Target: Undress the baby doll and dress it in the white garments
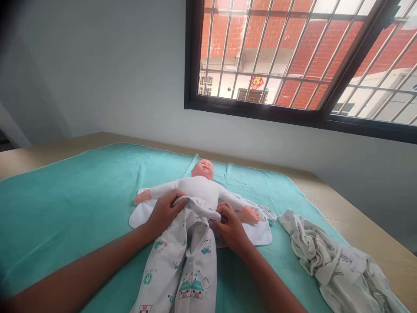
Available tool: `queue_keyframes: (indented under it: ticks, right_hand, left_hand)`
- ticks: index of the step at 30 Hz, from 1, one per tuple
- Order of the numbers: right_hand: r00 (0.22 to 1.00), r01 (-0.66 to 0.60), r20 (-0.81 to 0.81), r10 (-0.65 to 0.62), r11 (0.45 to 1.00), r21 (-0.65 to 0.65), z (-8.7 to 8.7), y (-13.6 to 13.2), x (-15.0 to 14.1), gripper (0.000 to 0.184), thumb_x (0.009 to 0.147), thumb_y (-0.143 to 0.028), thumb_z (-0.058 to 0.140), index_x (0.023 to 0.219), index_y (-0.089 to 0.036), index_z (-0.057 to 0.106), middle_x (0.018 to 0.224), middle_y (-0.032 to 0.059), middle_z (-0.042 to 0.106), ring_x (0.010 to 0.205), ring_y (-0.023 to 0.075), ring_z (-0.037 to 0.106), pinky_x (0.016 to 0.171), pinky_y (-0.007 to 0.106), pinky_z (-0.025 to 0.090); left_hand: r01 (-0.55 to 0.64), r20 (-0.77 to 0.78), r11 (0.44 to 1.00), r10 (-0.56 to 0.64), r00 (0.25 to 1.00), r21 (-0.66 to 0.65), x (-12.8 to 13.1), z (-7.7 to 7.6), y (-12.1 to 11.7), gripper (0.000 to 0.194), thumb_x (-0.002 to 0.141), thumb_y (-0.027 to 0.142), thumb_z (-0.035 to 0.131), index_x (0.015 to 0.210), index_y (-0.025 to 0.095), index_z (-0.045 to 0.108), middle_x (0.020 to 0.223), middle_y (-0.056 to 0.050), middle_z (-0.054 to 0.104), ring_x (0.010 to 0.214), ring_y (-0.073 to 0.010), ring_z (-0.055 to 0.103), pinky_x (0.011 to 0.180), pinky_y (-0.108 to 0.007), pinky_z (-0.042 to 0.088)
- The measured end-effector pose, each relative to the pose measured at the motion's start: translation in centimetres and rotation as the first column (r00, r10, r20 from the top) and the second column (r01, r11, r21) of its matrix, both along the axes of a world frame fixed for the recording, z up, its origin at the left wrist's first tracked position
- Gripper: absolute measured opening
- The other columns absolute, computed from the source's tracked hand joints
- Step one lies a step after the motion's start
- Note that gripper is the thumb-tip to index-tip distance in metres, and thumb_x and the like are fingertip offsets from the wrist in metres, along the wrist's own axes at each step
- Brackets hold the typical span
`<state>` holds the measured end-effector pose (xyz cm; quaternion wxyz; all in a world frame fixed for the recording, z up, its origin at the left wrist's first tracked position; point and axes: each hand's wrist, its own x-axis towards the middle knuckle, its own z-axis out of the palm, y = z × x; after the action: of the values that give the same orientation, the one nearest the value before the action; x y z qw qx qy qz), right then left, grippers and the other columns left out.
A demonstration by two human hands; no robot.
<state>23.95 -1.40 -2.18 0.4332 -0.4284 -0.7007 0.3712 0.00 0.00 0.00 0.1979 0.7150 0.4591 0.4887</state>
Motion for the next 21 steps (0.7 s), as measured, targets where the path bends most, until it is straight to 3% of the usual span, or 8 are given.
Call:
queue_keyframes:
  ticks: [6,13,18,21]
  right_hand:
    - [0.953,0.117,0.254,-0.164,0.975,0.189,1.3,-1.9,-0.4,0.018,0.088,-0.032,0.057,0.076,-0.020,0.051,0.077,-0.0004,0.054,0.073,0.0165,0.047,0.067,0.028,0.038]
    - [0.920,0.094,0.344,-0.189,0.957,0.275,0.5,-1.8,-0.2,0.018,0.090,-0.026,0.050,0.073,-0.020,0.048,0.068,-0.0013,0.055,0.064,0.0144,0.046,0.060,0.026,0.034]
    - [0.892,0.122,0.390,-0.228,0.953,0.277,0.0,-1.8,0.1,0.023,0.091,-0.026,0.049,0.069,-0.021,0.045,0.062,-0.0019,0.052,0.058,0.0137,0.044,0.057,0.026,0.032]
    - [0.904,0.112,0.377,-0.201,0.963,0.244,-0.2,-1.8,0.2,0.022,0.092,-0.029,0.047,0.072,-0.021,0.047,0.065,-0.0006,0.054,0.060,0.0145,0.045,0.057,0.027,0.033]
  left_hand:
    - [0.048,-0.087,0.995,-0.055,0.995,-0.084,-1.4,-0.4,-1.3,0.032,0.093,0.047,0.048,0.081,0.019,0.056,0.077,0.000,0.058,0.073,-0.0163,0.052,0.068,-0.028,0.038]
    - [0.181,-0.168,0.962,-0.217,0.962,-0.205,-3.9,-1.0,-2.2,0.037,0.090,0.053,0.049,0.078,0.019,0.050,0.072,0.002,0.051,0.067,-0.0141,0.046,0.062,-0.027,0.034]
    - [0.259,-0.219,0.923,-0.326,0.920,-0.285,-4.9,0.3,-1.9,0.050,0.070,0.061,0.070,0.091,0.020,0.052,0.085,0.000,0.055,0.076,-0.0174,0.049,0.066,-0.028,0.038]
    - [0.325,-0.219,0.859,-0.432,0.875,-0.395,-5.7,1.7,-2.2,0.064,0.058,0.057,0.081,0.103,0.022,0.053,0.100,-0.002,0.057,0.087,-0.0210,0.053,0.072,-0.030,0.044]
